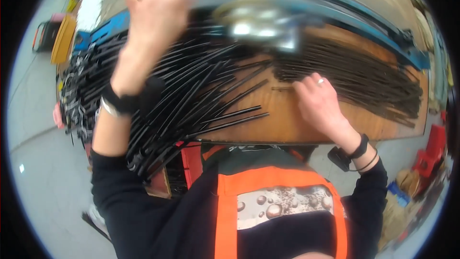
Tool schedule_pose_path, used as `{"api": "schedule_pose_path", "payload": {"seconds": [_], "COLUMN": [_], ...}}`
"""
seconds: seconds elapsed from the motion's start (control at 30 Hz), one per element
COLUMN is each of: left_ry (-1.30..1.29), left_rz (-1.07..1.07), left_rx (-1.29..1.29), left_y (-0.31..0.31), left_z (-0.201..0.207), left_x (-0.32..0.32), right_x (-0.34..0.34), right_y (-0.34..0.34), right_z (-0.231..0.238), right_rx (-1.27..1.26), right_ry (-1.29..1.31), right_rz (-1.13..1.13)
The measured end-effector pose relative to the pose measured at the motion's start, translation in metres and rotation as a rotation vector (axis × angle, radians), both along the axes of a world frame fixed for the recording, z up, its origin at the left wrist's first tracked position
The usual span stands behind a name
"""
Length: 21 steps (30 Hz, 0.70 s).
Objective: The person picks up a long black rod and a spring, slides the spring onto the rod, and inserts it into a machine to be processed. They then remove the rod and place it onto a pile with others.
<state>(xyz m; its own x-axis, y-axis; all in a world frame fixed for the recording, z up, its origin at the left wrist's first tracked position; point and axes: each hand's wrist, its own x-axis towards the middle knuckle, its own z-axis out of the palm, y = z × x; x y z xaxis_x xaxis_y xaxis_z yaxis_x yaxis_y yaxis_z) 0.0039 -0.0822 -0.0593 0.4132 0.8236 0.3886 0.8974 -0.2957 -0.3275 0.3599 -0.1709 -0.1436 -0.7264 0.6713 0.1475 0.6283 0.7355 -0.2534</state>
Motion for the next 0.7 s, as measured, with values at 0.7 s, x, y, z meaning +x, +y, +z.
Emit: {"api": "schedule_pose_path", "payload": {"seconds": [0.7], "left_ry": [-0.455], "left_rz": [0.165], "left_rx": [-0.085], "left_y": [-0.217], "left_z": [-0.053], "left_x": [0.069], "right_x": [-0.059], "right_y": [-0.058], "right_z": [0.044], "right_rx": [-0.302], "right_ry": [0.219], "right_rz": [-0.081]}}
